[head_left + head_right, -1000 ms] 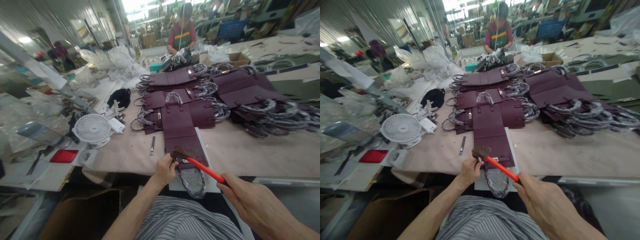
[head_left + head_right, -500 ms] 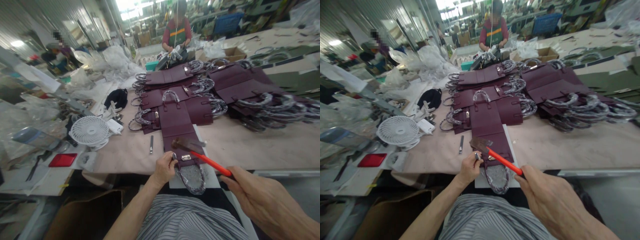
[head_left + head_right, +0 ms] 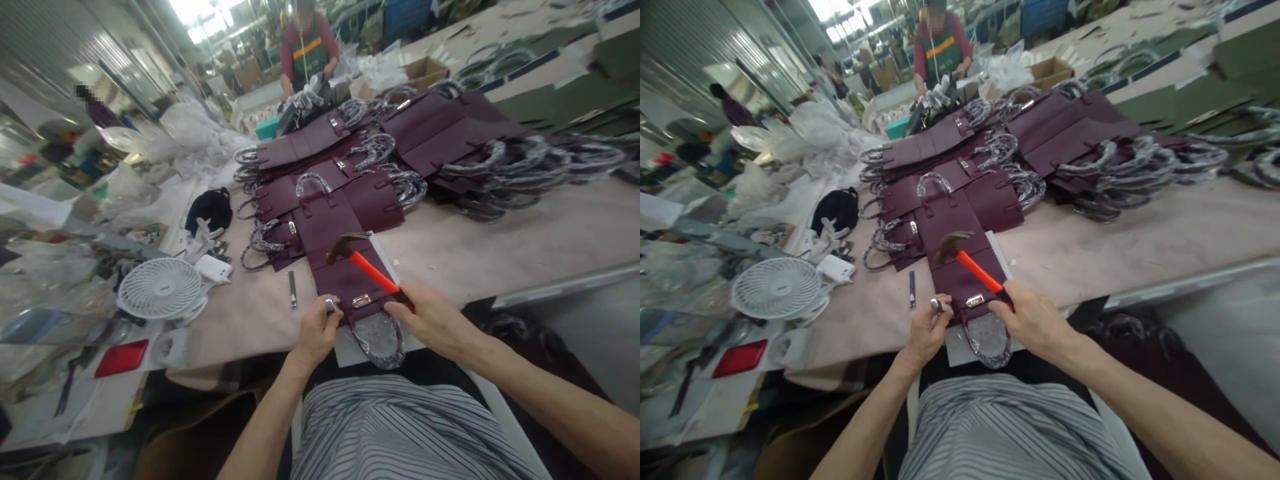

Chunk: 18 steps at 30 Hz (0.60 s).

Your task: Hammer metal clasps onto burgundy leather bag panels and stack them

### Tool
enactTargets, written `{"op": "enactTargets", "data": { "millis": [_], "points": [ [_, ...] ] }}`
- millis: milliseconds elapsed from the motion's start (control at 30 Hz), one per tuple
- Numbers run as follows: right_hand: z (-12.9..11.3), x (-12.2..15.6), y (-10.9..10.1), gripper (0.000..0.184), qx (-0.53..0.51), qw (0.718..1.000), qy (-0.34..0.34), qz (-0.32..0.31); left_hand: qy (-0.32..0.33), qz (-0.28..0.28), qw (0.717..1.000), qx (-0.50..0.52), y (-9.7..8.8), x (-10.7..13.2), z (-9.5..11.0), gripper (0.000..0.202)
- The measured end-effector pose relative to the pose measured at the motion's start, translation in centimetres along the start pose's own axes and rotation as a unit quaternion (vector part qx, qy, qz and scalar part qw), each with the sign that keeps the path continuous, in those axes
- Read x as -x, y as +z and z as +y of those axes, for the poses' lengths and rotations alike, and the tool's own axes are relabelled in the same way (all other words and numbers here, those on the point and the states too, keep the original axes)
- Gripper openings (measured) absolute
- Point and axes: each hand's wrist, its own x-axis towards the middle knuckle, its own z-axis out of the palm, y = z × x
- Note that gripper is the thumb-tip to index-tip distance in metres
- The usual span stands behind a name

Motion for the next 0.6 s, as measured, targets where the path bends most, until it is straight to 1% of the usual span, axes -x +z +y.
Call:
{"op": "enactTargets", "data": {
  "millis": [133,233,367,500,600],
  "points": [
    [0.5,-3.3,3.0,0.021,0.056,0.998,0.04,0.003,0.023,-0.002,1.0,0.008,-0.3,-0.2,-0.1,0.013],
    [1.0,-4.5,4.2,0.023,0.103,0.993,0.056,-0.013,0.023,0.004,1.0,0.01,-0.3,-0.1,-0.4,0.011],
    [1.4,-4.7,4.7,0.029,0.116,0.991,0.069,-0.015,0.02,0.018,0.999,0.016,-0.2,0.5,-0.9,0.012],
    [1.4,-4.6,4.6,0.027,0.113,0.99,0.078,-0.023,-0.027,0.034,0.998,0.046,-0.2,1.1,-1.3,0.009],
    [1.5,-4.7,4.7,0.028,0.116,0.99,0.083,-0.025,-0.053,0.047,0.995,0.071,-0.2,1.3,-1.3,0.008]
  ]
}}
